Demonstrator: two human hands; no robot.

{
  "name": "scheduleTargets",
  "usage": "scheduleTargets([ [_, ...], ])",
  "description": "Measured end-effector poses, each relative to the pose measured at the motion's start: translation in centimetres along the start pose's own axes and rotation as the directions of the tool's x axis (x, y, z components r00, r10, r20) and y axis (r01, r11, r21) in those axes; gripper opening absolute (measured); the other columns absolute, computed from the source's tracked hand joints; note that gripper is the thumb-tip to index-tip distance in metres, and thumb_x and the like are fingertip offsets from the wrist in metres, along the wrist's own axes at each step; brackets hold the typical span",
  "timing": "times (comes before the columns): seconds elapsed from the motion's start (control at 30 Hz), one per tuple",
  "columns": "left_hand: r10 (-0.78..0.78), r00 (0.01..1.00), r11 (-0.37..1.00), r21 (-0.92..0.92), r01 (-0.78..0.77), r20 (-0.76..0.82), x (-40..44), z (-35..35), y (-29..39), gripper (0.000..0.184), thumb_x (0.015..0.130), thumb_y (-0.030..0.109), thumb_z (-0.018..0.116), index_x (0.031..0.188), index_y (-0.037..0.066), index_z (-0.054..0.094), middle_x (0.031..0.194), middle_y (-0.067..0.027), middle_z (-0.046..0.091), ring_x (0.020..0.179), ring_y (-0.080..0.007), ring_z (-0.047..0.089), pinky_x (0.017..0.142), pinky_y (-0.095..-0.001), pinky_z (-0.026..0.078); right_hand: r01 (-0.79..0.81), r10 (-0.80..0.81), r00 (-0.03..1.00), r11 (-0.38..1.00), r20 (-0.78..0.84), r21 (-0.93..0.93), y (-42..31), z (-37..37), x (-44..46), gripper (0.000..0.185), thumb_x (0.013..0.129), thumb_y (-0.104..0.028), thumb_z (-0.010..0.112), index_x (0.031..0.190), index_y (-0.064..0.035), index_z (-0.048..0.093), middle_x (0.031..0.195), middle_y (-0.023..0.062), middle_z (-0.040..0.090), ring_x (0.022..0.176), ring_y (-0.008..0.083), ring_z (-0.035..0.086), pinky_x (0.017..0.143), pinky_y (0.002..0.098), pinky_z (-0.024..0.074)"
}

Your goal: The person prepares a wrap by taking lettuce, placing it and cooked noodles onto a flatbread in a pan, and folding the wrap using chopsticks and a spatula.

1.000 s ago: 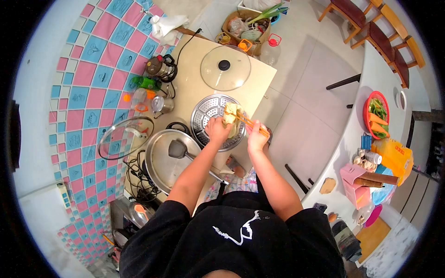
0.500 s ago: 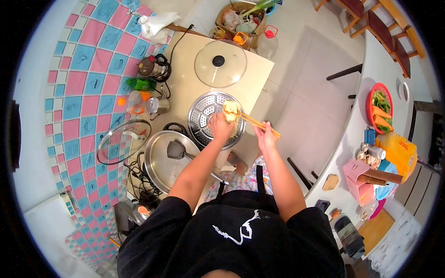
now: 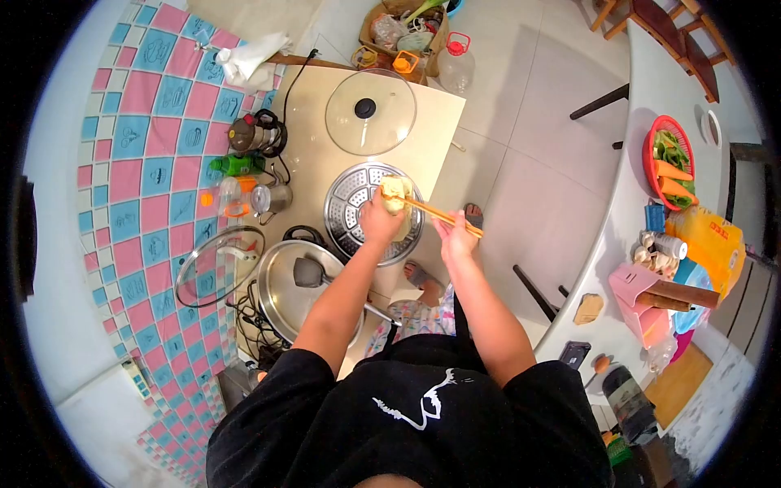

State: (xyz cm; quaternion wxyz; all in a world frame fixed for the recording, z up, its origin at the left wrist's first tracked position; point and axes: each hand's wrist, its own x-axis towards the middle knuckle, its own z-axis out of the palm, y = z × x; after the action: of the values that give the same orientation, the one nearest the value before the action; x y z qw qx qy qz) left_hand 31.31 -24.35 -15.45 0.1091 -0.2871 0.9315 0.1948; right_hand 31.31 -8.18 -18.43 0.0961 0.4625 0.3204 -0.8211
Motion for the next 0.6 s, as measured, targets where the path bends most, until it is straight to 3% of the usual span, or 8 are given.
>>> scheduleTargets([
  [0.1, 0.006, 0.995, 1.0, -0.005, -0.005, 0.096, 0.4, -1.0, -0.6, 0.079, 0.061, 0.035, 0.07, 0.129, 0.013, 0.036, 0.103, -0.0184, 0.052, 0.098, -0.0332, 0.052, 0.083, -0.0444, 0.041, 0.082, -0.078, 0.996, 0.991, 0.041, -0.104, 0.0, 2.2, -2.2, 0.024, 0.092, -0.019, 0.047, 0.097, 0.0047, 0.047, 0.095, 0.0159, 0.054, 0.079, 0.0297, 0.062, 0.072, 0.041, 0.0563],
  [0.23, 0.022, 0.996, 0.995, -0.101, -0.013, 0.086, 1.3, 0.2, -3.2, 0.08, 0.062, 0.036, 0.07, 0.131, 0.013, 0.036, 0.101, -0.0192, 0.053, 0.096, -0.0332, 0.054, 0.082, -0.0436, 0.043, 0.17, -0.139, 0.978, 0.962, 0.155, -0.213, -0.6, 3.8, -4.9, 0.024, 0.092, -0.019, 0.047, 0.095, 0.0045, 0.048, 0.094, 0.0152, 0.056, 0.079, 0.0273, 0.062, 0.071, 0.0374, 0.0563],
  [0.33, -0.002, 1.0, 0.984, -0.18, 0.008, 0.031, 1.4, 0.3, -4.9, 0.074, 0.062, 0.035, 0.07, 0.127, 0.01, 0.042, 0.098, -0.0197, 0.055, 0.094, -0.0338, 0.055, 0.083, -0.0411, 0.044, 0.234, -0.172, 0.955, 0.937, 0.242, -0.259, -1.2, 3.3, -5.6, 0.024, 0.092, -0.02, 0.047, 0.094, 0.004, 0.05, 0.096, 0.0145, 0.056, 0.079, 0.0245, 0.062, 0.07, 0.0333, 0.0557],
  [0.4, 0.068, 0.998, 0.978, -0.196, -0.069, -0.009, 1.9, 0.5, -6.3, 0.065, 0.064, 0.032, 0.07, 0.121, 0.008, 0.049, 0.094, -0.0173, 0.059, 0.09, -0.0319, 0.057, 0.083, -0.0397, 0.045, 0.36, -0.273, 0.922, 0.866, 0.276, -0.346, -0.9, 2.7, -5.5, 0.023, 0.091, -0.019, 0.05, 0.093, 0.0039, 0.052, 0.094, 0.0122, 0.058, 0.077, 0.0211, 0.062, 0.069, 0.0301, 0.0548],
  [0.5, 0.028, 0.999, 0.94, -0.34, -0.016, 0.028, 2.6, 0.3, -7.8, 0.057, 0.066, 0.029, 0.069, 0.117, 0.007, 0.054, 0.09, -0.0156, 0.063, 0.084, -0.0298, 0.06, 0.078, -0.0377, 0.047, 0.421, -0.275, 0.895, 0.78, 0.35, -0.463, -0.3, 2.8, -6.4, 0.02, 0.089, -0.017, 0.053, 0.092, 0.0027, 0.057, 0.086, 0.009, 0.06, 0.075, 0.0173, 0.062, 0.068, 0.0278, 0.0539],
  [0.6, -0.004, 1.0, 0.911, -0.412, 0.01, 0.016, 2.9, 0.0, -9.1, 0.048, 0.07, 0.023, 0.066, 0.114, 0.006, 0.055, 0.087, -0.0152, 0.064, 0.078, -0.0286, 0.062, 0.072, -0.0367, 0.049, 0.426, -0.24, 0.88, 0.781, 0.409, -0.458, 0.9, 4.6, -8.3, 0.018, 0.087, -0.014, 0.056, 0.09, 0.0027, 0.06, 0.079, 0.0066, 0.06, 0.071, 0.0131, 0.061, 0.065, 0.0243, 0.0515],
])
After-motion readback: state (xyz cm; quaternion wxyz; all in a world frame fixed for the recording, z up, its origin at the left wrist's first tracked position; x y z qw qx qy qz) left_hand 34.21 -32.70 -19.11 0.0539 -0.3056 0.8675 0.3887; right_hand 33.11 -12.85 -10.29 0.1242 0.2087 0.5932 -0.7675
